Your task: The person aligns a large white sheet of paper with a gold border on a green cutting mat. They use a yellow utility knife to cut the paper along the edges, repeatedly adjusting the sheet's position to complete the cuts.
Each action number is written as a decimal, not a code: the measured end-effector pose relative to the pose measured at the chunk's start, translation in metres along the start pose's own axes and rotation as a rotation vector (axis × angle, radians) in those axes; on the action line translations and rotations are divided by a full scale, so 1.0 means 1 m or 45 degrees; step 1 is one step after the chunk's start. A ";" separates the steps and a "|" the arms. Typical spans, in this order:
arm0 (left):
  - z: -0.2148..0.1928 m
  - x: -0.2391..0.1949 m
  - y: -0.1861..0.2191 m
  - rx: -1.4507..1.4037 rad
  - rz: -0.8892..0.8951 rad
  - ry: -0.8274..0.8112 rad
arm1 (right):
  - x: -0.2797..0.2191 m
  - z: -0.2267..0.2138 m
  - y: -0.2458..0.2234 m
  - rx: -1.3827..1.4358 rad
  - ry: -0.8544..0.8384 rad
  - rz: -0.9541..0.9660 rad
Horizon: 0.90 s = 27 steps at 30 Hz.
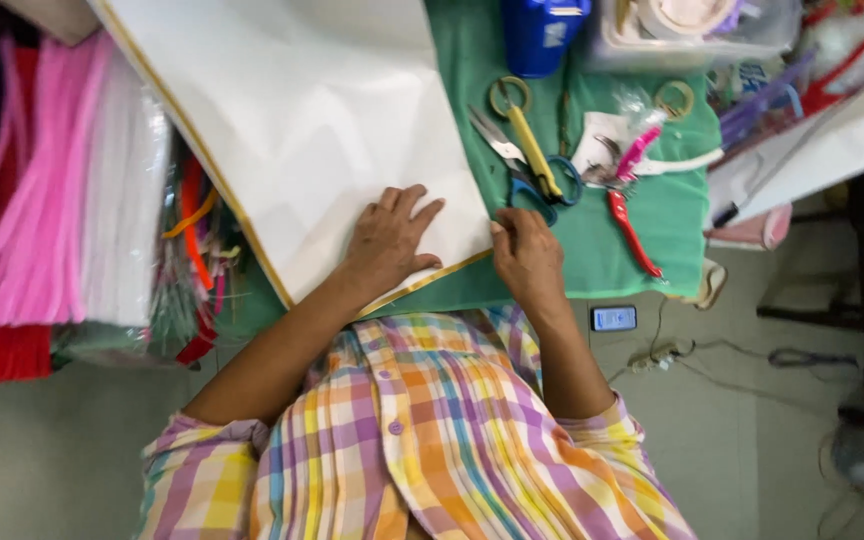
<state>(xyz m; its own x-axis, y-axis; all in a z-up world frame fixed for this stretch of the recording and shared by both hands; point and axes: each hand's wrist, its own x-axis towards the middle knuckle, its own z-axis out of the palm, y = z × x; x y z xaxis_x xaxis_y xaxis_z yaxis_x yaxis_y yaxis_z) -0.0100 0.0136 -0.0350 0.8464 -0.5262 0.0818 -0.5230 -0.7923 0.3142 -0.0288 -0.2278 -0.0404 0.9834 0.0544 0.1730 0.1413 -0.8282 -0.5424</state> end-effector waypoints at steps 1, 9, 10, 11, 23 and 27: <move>0.004 0.000 0.000 0.011 -0.037 0.013 | 0.002 -0.002 -0.003 0.013 -0.017 -0.034; 0.015 -0.005 -0.006 -0.009 0.005 0.151 | 0.045 -0.002 -0.044 -0.042 0.107 -0.258; 0.015 -0.007 -0.008 -0.005 -0.010 0.159 | 0.061 0.005 -0.047 -0.038 0.100 -0.274; 0.015 -0.007 -0.008 -0.062 0.009 0.160 | 0.076 0.011 -0.048 0.117 0.095 -0.311; 0.029 -0.014 -0.023 -0.087 0.141 0.279 | 0.180 0.100 -0.019 0.503 0.166 -0.024; 0.027 -0.025 -0.021 -0.217 0.211 0.590 | 0.179 0.106 -0.003 0.831 0.239 -0.047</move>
<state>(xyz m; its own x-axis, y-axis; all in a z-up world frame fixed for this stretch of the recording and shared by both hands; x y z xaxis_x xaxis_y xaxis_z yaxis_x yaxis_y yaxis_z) -0.0230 0.0348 -0.0689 0.7296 -0.4177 0.5414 -0.6625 -0.6281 0.4081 0.1584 -0.1562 -0.0954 0.9485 -0.0707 0.3089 0.2721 -0.3182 -0.9082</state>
